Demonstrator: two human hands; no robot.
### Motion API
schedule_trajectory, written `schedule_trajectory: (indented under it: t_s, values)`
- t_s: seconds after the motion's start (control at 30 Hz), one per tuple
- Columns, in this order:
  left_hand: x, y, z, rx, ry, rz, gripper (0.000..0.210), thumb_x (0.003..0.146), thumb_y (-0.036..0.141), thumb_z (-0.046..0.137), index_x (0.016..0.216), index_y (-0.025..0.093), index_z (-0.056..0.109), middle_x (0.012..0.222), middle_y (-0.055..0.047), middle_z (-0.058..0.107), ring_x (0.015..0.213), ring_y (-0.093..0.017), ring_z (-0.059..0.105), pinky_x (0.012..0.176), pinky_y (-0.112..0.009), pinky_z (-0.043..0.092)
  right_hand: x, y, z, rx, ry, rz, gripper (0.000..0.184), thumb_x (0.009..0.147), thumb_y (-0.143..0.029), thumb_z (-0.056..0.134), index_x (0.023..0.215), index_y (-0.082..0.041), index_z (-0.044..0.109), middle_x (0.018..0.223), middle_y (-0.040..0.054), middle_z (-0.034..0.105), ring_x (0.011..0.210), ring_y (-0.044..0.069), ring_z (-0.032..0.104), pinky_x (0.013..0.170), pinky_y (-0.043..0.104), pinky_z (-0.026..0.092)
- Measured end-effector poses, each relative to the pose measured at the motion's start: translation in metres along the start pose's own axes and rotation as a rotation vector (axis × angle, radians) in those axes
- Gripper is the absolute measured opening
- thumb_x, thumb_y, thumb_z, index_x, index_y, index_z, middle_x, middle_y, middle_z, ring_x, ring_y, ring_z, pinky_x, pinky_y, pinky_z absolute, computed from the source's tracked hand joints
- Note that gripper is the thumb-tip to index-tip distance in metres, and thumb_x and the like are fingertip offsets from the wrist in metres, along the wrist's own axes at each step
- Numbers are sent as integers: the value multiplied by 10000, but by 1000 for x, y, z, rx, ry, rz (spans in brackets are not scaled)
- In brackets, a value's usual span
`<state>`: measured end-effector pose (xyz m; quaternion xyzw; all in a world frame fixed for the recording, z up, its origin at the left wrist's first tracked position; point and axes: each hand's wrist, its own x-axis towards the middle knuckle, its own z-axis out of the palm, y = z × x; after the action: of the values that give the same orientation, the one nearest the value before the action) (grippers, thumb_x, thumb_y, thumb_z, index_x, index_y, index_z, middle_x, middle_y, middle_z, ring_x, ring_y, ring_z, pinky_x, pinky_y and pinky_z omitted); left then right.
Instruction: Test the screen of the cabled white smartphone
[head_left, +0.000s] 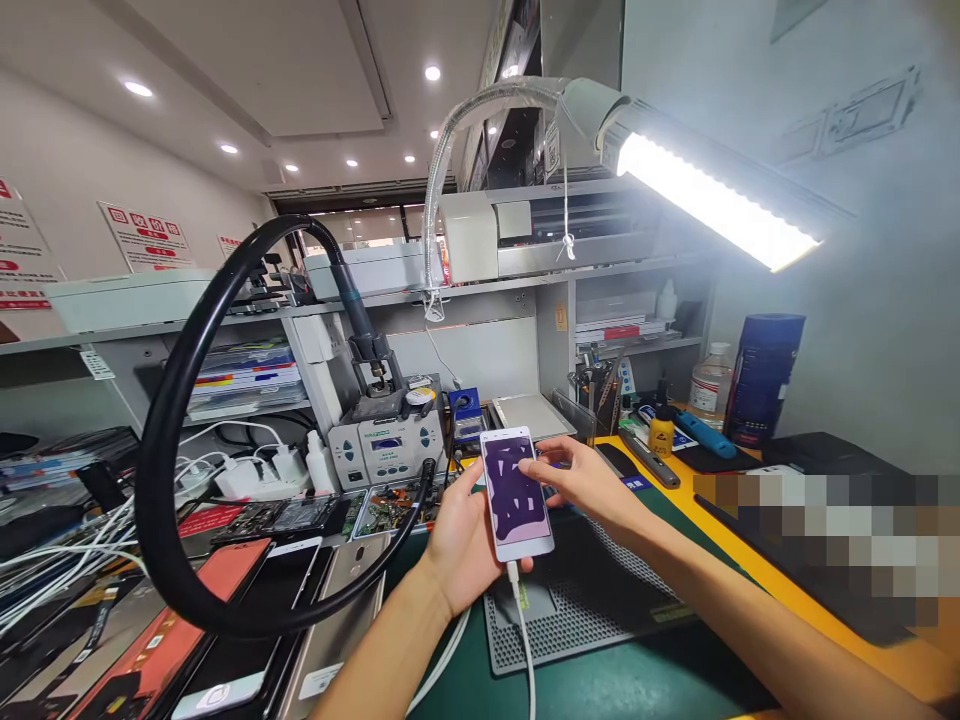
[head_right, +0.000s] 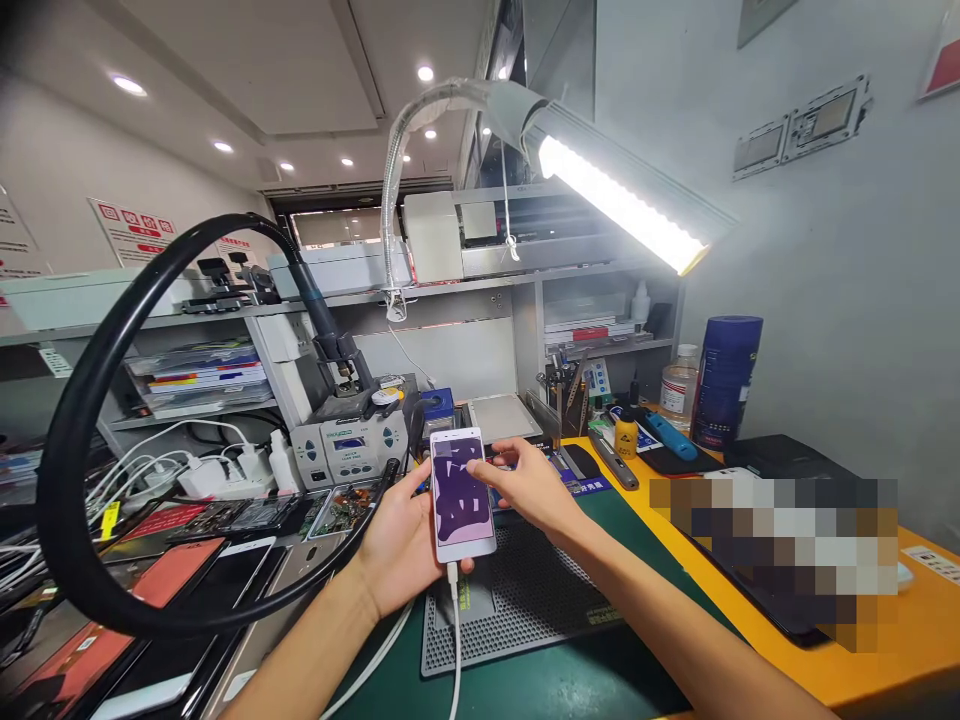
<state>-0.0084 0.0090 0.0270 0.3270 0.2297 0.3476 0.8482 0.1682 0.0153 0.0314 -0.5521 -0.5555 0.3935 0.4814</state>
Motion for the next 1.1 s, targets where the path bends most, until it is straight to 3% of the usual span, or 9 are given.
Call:
schedule_trajectory:
  t_s: [0.23,0.43,0.6,0.73,1.1]
  values:
    - [2,-5,-2,30,-14,-17,513,956,549,441,1079,106,669,887,-137,680,674,-245,648,493,-333,494,-8,-3,21,-33,45,-75,526,741,-448,781,1134,-149,600,1132,114,694,968,230,689,812,323,550]
    - [1,-6,0,31,12,-10,445,950,528,456,1002,138,664,803,-94,663,653,-242,643,490,-322,471,-17,-5,34,0,-25,-61,462,744,-441,759,1092,-184,599,1024,77,712,739,200,700,563,269,541]
    - [2,-5,0,45,6,-20,441,940,535,472,981,140,665,808,-84,659,658,-236,641,493,-317,475,-20,-10,35,23,-99,-121,325,775,-417,724,997,-201,627,878,35,716,646,191,687,503,259,525]
    - [2,-3,-2,34,-12,-19,458,943,532,464,995,125,668,840,-106,663,702,-257,649,495,-328,486,-20,-11,32,33,-130,-55,390,757,-412,749,1047,-195,604,900,50,730,637,202,696,473,261,518]
    - [-1,5,-1,-32,5,3,529,977,528,369,1014,100,678,777,-102,648,576,-222,603,473,-352,490,-13,4,19,-28,-199,-17,559,692,-337,834,1124,-162,526,1037,83,725,775,201,721,654,286,559]
